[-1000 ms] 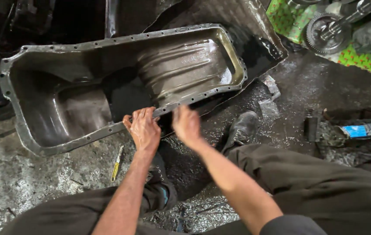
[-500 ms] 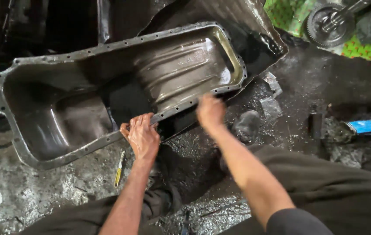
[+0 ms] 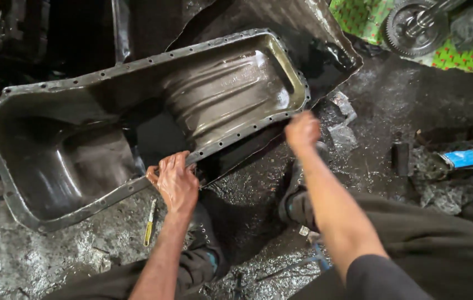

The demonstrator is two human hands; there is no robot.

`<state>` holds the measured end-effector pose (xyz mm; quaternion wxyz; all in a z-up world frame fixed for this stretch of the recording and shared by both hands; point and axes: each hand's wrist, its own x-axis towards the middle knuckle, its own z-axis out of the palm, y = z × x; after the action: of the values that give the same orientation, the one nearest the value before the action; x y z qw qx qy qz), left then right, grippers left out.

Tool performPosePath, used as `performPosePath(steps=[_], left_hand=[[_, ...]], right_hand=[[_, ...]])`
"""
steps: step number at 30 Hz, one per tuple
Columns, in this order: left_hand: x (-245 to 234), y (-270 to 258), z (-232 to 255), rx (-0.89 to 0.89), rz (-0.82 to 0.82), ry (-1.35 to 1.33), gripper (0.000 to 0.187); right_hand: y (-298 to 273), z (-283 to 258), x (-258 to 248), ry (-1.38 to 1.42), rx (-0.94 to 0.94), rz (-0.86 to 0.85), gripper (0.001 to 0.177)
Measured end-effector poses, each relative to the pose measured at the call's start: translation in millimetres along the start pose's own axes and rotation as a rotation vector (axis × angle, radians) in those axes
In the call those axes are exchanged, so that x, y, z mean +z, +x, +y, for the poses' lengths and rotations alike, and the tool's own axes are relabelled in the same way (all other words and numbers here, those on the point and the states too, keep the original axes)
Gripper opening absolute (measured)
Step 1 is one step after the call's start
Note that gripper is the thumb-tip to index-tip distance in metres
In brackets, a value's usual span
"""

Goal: Cleaning and inspecting an engine oil pan and related components in an auto repair shop.

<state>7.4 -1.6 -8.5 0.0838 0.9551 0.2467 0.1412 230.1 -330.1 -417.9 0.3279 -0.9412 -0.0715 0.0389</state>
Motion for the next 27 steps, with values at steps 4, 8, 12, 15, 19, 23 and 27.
performPosePath(steps=[4, 8, 12, 15, 19, 23, 27], left_hand=[[13.4, -5.7, -10.2, -0.015, 0.019, 0.022, 0.034], [-0.1, 1.2, 1.8, 0.026, 0.009, -0.005, 0.040], [0.8, -3.4, -2.8, 0.047, 0.055, -0.002, 0.039], [6.9, -4.5, -4.7, 0.037, 0.058, -0.018, 0.037], [9.6, -5.5, -5.9, 0.025, 0.056, 0.019, 0.033], [4.5, -4.9, -9.8, 0.040, 0.072, -0.001, 0.038], [-18.6, -3.1, -14.8, 0.027, 0.018, -0.170, 0.042]], right_hand=[[4.6, -168.0, -34.9, -0.615, -0.421, 0.260, 0.018], [-50.2, -305.4, -111.0, 0.021, -0.071, 0.053, 0.021], [-38.2, -281.7, -108.5, 0.085, -0.002, 0.074, 0.023], [-40.0, -289.9, -120.8, 0.055, 0.033, 0.093, 0.023], [-105.7, -395.6, -136.2, 0.247, -0.113, -0.103, 0.021], [-121.3, -400.6, -110.9, 0.176, -0.285, -0.137, 0.023], [-87.5, -356.6, -103.3, 0.100, -0.170, 0.053, 0.024]])
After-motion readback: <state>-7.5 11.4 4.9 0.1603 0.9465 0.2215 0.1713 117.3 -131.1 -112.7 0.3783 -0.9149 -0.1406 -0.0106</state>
